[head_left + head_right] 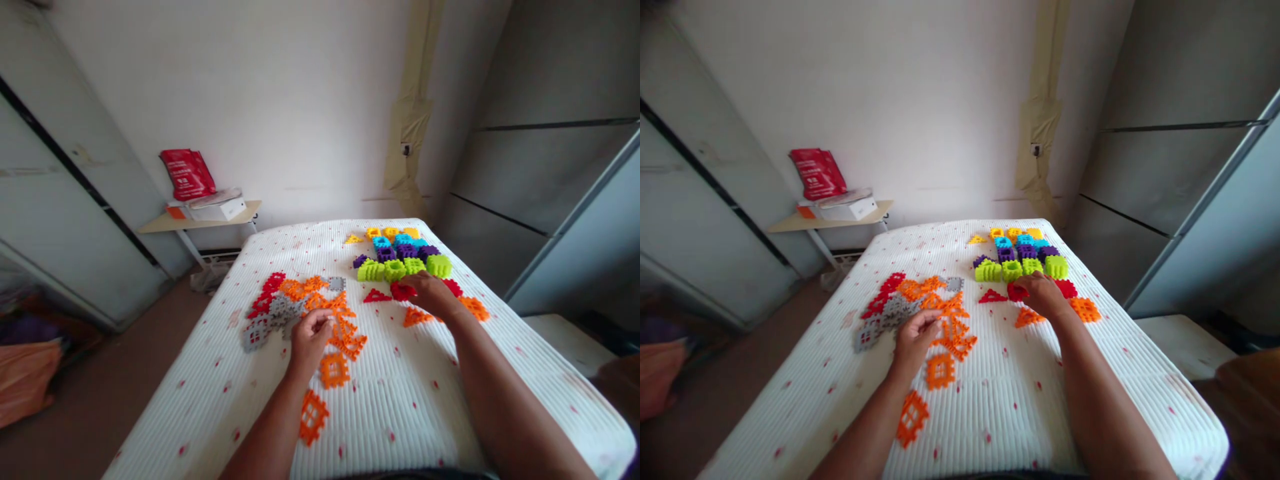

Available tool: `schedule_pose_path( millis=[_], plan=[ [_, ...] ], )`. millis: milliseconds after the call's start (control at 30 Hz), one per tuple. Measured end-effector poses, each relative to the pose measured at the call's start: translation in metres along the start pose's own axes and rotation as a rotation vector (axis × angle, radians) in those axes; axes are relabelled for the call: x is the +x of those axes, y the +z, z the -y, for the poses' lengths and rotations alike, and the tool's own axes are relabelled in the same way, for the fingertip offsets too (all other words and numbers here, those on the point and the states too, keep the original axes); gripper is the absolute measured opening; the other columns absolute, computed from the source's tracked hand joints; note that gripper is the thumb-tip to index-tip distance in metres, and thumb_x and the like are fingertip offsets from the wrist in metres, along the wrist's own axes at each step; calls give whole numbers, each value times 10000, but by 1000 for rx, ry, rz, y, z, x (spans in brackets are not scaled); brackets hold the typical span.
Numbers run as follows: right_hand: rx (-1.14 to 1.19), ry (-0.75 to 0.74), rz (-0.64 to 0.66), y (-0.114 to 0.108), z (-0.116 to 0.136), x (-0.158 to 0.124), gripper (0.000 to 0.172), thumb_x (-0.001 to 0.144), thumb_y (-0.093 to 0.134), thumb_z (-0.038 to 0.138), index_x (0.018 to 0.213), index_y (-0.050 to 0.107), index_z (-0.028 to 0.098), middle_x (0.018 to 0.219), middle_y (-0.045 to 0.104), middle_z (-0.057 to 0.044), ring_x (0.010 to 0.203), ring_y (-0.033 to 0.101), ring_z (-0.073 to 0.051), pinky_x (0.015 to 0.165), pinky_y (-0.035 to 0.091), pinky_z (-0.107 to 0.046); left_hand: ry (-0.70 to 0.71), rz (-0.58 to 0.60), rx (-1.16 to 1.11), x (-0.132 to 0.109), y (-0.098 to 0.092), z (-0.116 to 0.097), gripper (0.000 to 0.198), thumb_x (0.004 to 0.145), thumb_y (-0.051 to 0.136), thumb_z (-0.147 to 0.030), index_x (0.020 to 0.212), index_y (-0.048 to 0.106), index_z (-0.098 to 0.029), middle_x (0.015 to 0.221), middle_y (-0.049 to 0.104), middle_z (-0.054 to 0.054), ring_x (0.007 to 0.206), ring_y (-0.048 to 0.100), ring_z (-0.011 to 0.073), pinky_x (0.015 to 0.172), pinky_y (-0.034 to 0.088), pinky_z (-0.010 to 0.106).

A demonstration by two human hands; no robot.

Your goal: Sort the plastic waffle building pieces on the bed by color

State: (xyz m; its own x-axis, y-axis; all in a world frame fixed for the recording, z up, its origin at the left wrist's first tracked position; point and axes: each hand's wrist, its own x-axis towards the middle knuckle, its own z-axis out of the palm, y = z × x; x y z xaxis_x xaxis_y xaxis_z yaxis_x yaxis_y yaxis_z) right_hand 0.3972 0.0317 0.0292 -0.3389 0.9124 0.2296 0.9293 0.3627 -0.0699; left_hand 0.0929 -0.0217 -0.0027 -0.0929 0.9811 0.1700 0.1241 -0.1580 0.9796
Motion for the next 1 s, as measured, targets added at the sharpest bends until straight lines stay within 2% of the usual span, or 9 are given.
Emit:
schedule_pose_path(
  millis=[133,233,367,433,467,567,700,833,1000],
  plan=[
    [-9,-7,-19,4,-4,1,330,717,533,83,976,661,241,975,673,-47,927,579,-205,783,443,-289,28,1,-2,1,0,-2,232,600,662,-258,810,699,-168,732,695,39,749,638,194,676,502,273],
    [-14,-16,-71,2,-3,0,295,736,537,119,982,658,229,968,672,-57,924,582,-205,775,446,-288,70,-79,38,9,-14,-5,224,626,638,-267,818,698,-170,770,701,44,759,638,193,707,502,284],
    [18,-47,-160,-3,7,1,192,832,495,221,911,670,227,928,679,-52,870,597,-188,717,449,-262,139,-356,273,33,-67,-10,239,701,553,-295,856,692,-177,862,707,53,824,632,197,799,476,302],
    [28,-55,-196,-4,15,2,206,856,468,242,881,670,215,896,681,-58,831,603,-180,687,449,-255,59,-432,550,46,-100,-9,245,715,520,-274,864,695,-190,905,708,54,840,625,201,821,453,308],
    [31,-63,-212,-3,19,3,214,862,459,244,882,669,205,887,681,-63,823,605,-179,688,449,-255,-12,-423,668,52,-114,-8,244,711,512,-264,855,698,-199,910,709,52,839,625,204,812,448,306],
    [28,-83,-252,0,28,5,231,871,448,253,914,663,180,884,683,-79,828,614,-188,709,454,-265,-106,-331,720,66,-140,0,158,633,572,-223,713,706,-211,735,714,40,719,633,213,683,454,288],
    [12,-105,-269,4,35,6,255,883,438,278,902,672,177,885,693,-92,819,626,-194,695,461,-272,-127,-263,700,71,-139,13,121,552,647,-229,659,703,-220,672,704,34,699,638,209,628,431,261],
    [15,-115,-266,6,41,6,265,888,429,277,878,678,185,878,694,-86,788,626,-181,683,456,-260,-141,-304,684,70,-131,21,129,518,663,-223,643,693,-228,689,697,45,740,636,223,625,417,267],
    [14,-156,-240,6,49,7,288,900,410,270,829,673,174,814,687,-89,745,621,-175,657,444,-255,-135,-340,627,68,-131,25,79,523,655,-237,599,669,-221,606,667,16,658,616,200,601,417,265]
  ],
)
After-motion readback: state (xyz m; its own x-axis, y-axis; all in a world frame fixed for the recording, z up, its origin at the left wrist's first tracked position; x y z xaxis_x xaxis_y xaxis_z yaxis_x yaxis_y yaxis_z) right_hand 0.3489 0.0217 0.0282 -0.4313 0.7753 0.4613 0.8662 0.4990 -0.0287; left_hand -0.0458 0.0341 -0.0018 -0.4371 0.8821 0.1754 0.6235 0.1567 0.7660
